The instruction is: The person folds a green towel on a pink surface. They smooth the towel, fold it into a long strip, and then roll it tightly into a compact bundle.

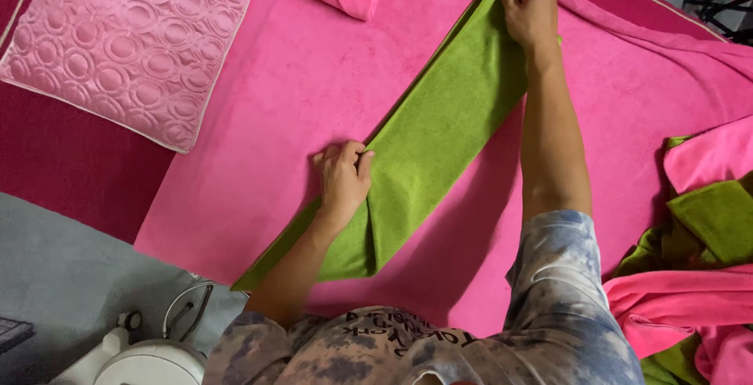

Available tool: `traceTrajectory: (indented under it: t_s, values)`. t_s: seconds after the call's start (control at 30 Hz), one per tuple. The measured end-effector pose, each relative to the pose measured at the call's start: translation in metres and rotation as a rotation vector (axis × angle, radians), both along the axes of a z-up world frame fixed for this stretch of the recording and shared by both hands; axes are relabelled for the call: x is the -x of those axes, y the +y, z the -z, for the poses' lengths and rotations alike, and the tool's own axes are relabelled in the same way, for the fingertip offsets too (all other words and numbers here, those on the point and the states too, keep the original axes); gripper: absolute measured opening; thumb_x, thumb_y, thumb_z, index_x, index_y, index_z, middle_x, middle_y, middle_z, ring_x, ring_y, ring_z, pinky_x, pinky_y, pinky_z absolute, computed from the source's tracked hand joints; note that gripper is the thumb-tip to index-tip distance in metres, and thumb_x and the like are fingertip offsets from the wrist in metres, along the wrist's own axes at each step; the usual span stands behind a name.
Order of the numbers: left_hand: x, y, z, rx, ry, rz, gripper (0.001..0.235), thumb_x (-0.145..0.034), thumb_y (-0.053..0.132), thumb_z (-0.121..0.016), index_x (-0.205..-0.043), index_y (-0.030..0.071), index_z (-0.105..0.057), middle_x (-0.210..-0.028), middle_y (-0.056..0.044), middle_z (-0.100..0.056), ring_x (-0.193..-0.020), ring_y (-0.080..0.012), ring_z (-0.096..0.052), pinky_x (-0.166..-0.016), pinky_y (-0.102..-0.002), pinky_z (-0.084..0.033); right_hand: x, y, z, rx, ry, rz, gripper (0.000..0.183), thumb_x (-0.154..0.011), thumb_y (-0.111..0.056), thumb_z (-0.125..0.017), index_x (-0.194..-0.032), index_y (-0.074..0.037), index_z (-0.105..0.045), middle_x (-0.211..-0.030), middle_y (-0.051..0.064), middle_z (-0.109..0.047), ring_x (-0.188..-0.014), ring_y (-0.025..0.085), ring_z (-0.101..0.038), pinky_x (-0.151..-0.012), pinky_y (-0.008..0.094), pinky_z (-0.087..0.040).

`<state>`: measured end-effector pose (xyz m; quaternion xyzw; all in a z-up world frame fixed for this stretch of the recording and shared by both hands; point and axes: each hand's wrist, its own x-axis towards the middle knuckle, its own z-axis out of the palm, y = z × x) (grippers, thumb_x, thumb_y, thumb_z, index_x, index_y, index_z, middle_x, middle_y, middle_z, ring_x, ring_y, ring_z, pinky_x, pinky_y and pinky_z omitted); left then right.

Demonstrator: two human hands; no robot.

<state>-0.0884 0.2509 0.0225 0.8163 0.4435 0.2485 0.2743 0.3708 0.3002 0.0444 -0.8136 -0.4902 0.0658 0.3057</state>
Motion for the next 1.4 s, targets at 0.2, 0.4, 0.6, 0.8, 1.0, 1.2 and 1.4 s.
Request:
traceTrajectory:
  t_s: [0.2, 0.4, 0.6, 0.8, 1.0, 1.2, 1.4]
  values:
    - [-0.002, 0.000, -0.001, 0.019, 0.004, -0.021, 0.013, -0.092, 0.024, -0.076, -0.095, 0.016, -0.065, -0.076, -0.002, -0.069, -0.090, -0.0351, -0.064, -0.081, -0.053, -0.040, 0.005, 0.003, 0.019, -0.041, -0.330, -0.041, 0.019, -0.103, -0.022, -0.077, -0.095, -0.010, -0.065, -0.076, 0.009, -0.068, -0.065, 0.032, -0.063, -0.058, 0.050, -0.048]
    - [-0.003, 0.000, 0.001, 0.026, 0.020, -0.025, 0.019, -0.091, 0.028, -0.078, -0.098, 0.017, -0.064, -0.077, 0.000, -0.069, -0.090, -0.0340, -0.064, -0.083, -0.052, -0.039, 0.001, 0.006, 0.034, -0.097, -0.494, 0.020, 0.039, -0.106, -0.035, -0.078, -0.083, -0.012, -0.057, -0.069, 0.008, -0.063, -0.060, 0.035, -0.062, -0.055, 0.051, -0.045]
    - [-0.002, -0.005, -0.016, -0.080, 0.165, 0.008, 0.036, -0.095, 0.037, -0.076, -0.118, 0.010, -0.068, -0.096, -0.011, -0.077, -0.090, -0.0299, -0.068, -0.085, -0.046, -0.039, -0.008, -0.029, -0.016, -0.038, -0.068, -0.033, 0.030, -0.108, -0.032, -0.052, -0.103, -0.008, -0.070, -0.092, 0.011, -0.076, -0.083, 0.028, -0.069, -0.072, 0.046, -0.051]
    - [-0.006, -0.056, -0.028, -0.409, 0.094, 0.311, 0.023, -0.092, 0.020, -0.064, -0.110, 0.008, -0.071, -0.123, -0.017, -0.065, -0.119, -0.0338, -0.059, -0.092, -0.055, -0.049, -0.021, -0.088, -0.051, 0.199, 0.270, -0.008, 0.036, -0.090, -0.008, -0.070, -0.127, -0.010, -0.073, -0.114, 0.002, -0.073, -0.098, 0.014, -0.063, -0.089, 0.030, -0.054]
    - [-0.018, -0.096, -0.032, -0.173, 0.146, 0.573, 0.038, -0.086, 0.029, -0.080, -0.107, 0.003, -0.063, -0.132, -0.023, -0.058, -0.123, -0.0409, -0.054, -0.104, -0.054, -0.045, -0.035, -0.099, -0.029, 0.227, 0.281, -0.008, 0.017, -0.112, -0.011, -0.077, -0.099, -0.015, -0.067, -0.087, -0.004, -0.067, -0.078, 0.007, -0.058, -0.068, 0.026, -0.049]
    - [-0.019, -0.098, -0.041, -0.300, 0.060, 0.530, 0.014, -0.092, 0.012, -0.063, -0.088, -0.001, -0.065, -0.124, -0.024, -0.060, -0.118, -0.0429, -0.056, -0.097, -0.056, -0.052, -0.028, -0.090, -0.030, 0.170, -0.129, 0.045, 0.005, -0.103, -0.015, -0.079, -0.108, -0.015, -0.079, -0.112, 0.006, -0.079, -0.109, 0.026, -0.066, -0.101, 0.055, -0.028]
    - [-0.021, -0.091, -0.049, -0.210, 0.060, 0.555, 0.026, -0.093, 0.027, -0.074, -0.095, 0.003, -0.066, -0.123, -0.019, -0.061, -0.113, -0.0379, -0.056, -0.094, -0.055, -0.047, 0.111, -0.059, -0.079, -0.143, -0.247, -0.261, 0.020, -0.094, 0.000, -0.046, -0.089, 0.002, -0.065, -0.089, 0.016, -0.069, -0.080, 0.029, -0.064, -0.076, 0.046, -0.057]
